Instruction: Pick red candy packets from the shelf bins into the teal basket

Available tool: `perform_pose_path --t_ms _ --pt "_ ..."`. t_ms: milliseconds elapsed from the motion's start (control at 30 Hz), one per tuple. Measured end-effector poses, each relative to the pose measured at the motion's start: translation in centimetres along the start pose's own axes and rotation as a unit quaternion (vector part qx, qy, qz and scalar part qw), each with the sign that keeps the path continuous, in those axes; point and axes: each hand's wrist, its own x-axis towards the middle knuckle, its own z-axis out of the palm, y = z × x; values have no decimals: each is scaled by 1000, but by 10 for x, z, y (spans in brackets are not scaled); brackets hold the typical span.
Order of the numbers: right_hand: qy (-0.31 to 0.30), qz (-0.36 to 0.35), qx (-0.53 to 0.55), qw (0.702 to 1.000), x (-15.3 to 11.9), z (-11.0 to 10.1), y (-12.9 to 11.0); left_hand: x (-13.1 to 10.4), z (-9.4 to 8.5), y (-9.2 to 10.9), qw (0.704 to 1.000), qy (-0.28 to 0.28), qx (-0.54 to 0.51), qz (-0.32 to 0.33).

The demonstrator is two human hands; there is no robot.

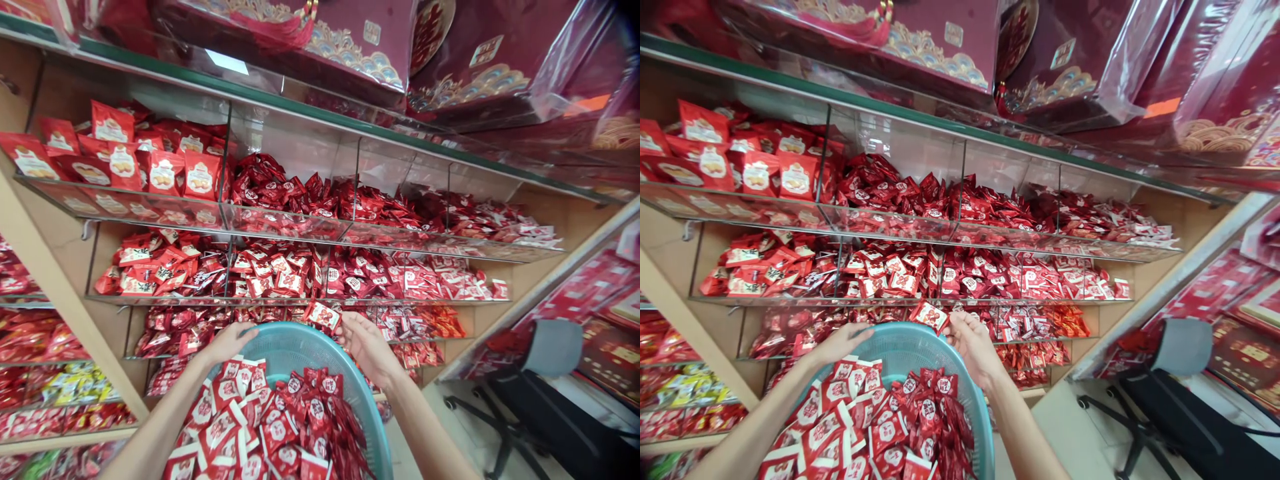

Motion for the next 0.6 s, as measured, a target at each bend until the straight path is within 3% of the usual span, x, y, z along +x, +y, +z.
perform_pose_path --t_ms 233,600 --pt "25 23 65 997 -3 -12 27 1 -1 4 1000 -12 21 -2" --pt "20 -1 49 999 -18 -3 30 0 4 -2 999 1 17 -32"
